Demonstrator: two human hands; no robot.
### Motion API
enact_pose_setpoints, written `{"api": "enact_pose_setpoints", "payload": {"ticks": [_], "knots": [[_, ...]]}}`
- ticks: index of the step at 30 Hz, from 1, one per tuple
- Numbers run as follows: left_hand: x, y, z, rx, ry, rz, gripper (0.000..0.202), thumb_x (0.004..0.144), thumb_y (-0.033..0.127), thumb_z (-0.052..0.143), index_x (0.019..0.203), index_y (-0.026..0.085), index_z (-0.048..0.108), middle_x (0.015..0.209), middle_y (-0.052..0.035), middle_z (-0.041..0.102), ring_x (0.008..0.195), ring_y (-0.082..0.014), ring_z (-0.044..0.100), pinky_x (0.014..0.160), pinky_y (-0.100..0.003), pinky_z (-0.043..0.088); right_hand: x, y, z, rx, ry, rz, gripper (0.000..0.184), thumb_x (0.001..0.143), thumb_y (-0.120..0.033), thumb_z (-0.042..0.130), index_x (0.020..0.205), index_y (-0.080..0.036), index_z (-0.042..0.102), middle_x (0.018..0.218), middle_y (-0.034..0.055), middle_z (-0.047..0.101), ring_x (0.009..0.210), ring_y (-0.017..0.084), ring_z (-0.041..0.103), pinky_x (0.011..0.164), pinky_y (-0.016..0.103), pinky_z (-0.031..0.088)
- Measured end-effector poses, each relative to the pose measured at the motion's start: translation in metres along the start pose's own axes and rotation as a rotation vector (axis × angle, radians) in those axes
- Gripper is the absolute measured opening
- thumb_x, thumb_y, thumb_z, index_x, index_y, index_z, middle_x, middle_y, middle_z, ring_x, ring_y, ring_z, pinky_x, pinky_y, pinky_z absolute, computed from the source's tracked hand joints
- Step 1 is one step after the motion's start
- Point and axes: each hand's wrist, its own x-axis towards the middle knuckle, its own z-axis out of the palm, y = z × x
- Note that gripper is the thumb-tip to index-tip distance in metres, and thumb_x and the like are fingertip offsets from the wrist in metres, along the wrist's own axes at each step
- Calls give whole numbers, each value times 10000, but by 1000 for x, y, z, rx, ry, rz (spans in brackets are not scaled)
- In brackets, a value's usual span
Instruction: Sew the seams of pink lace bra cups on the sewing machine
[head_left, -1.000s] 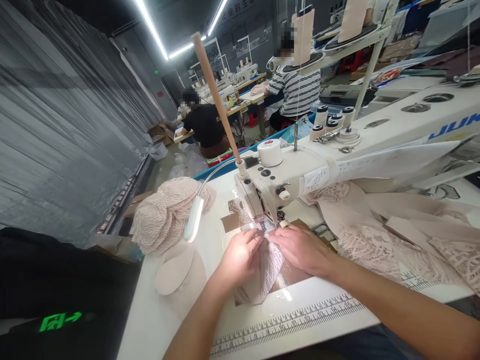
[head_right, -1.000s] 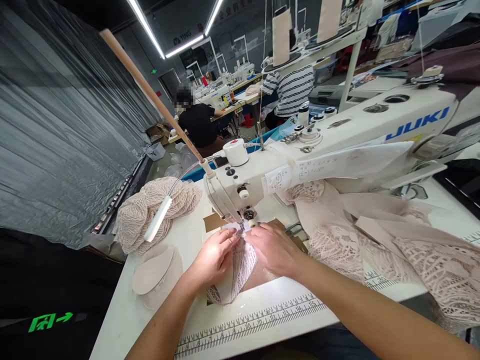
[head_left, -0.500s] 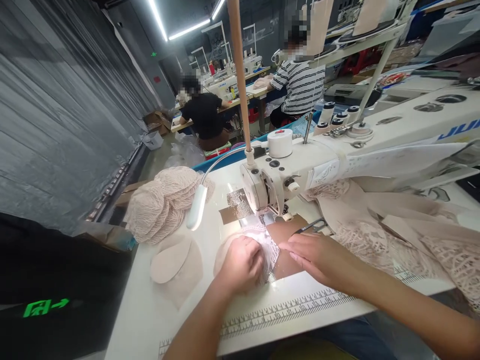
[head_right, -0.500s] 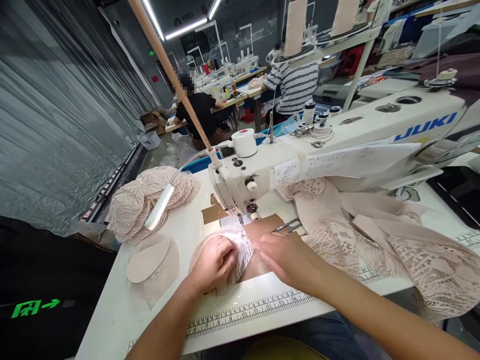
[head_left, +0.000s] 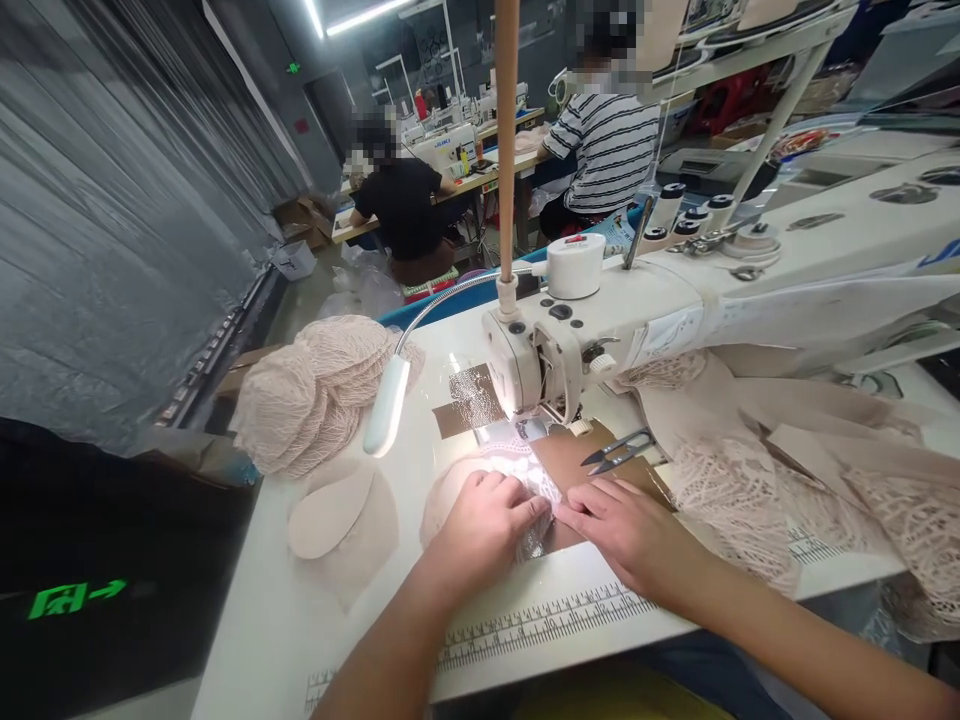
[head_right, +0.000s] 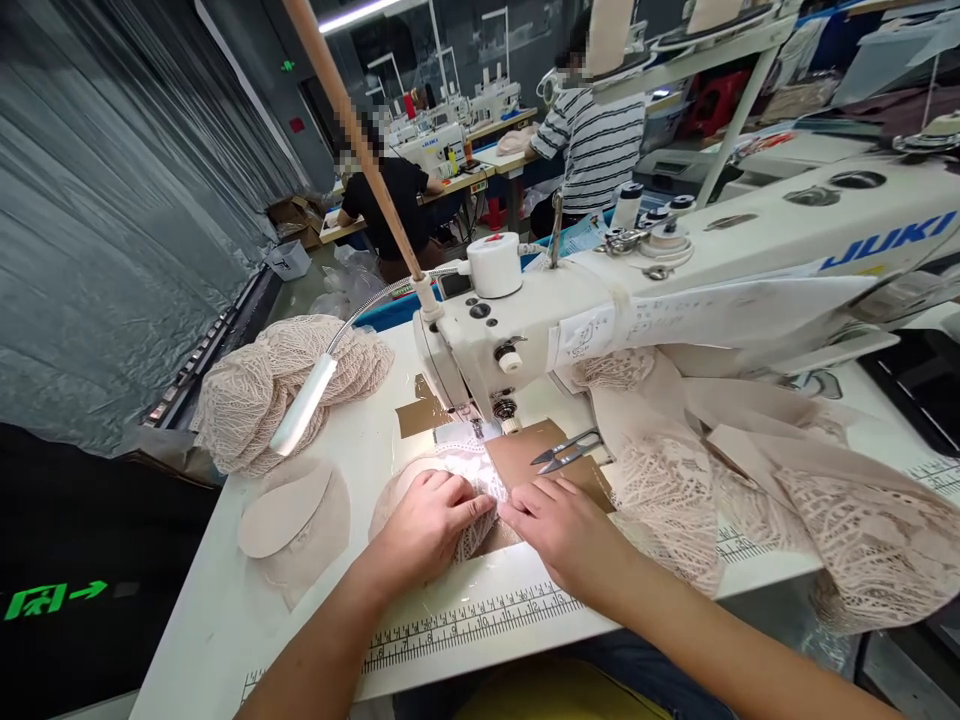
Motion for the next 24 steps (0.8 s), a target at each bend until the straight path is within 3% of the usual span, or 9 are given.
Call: {"api": "enact_pose_setpoints", "payload": {"ticks": [10,18,24], "knots": [[2,2,10,96,-29,-25,369,916,188,444,1271,258,518,854,-48,542,795,-192,478,712,-339,339,2,-1,-3,56,30,11,435,736,13,387,1039,-192,623,814,54,551,764,187,448,697,312,341],[4,6,10,67,-7,-50,342,920,179,440,1236,253,549,846,-55,553,795,-198,479,708,-342,363,7,5,-1,121,31,62,309,913,-97,306,943,-173,605,799,61,536,732,184,451,639,298,344],[5,6,1,-27,9,-46,376,888,133,431,1236,234,530,1239,-90,551,1022,-228,507,821,-371,427,10,10,7,-13,8,45,339,768,18,395,936,-171,621,775,51,506,706,188,439,598,293,315]]}}
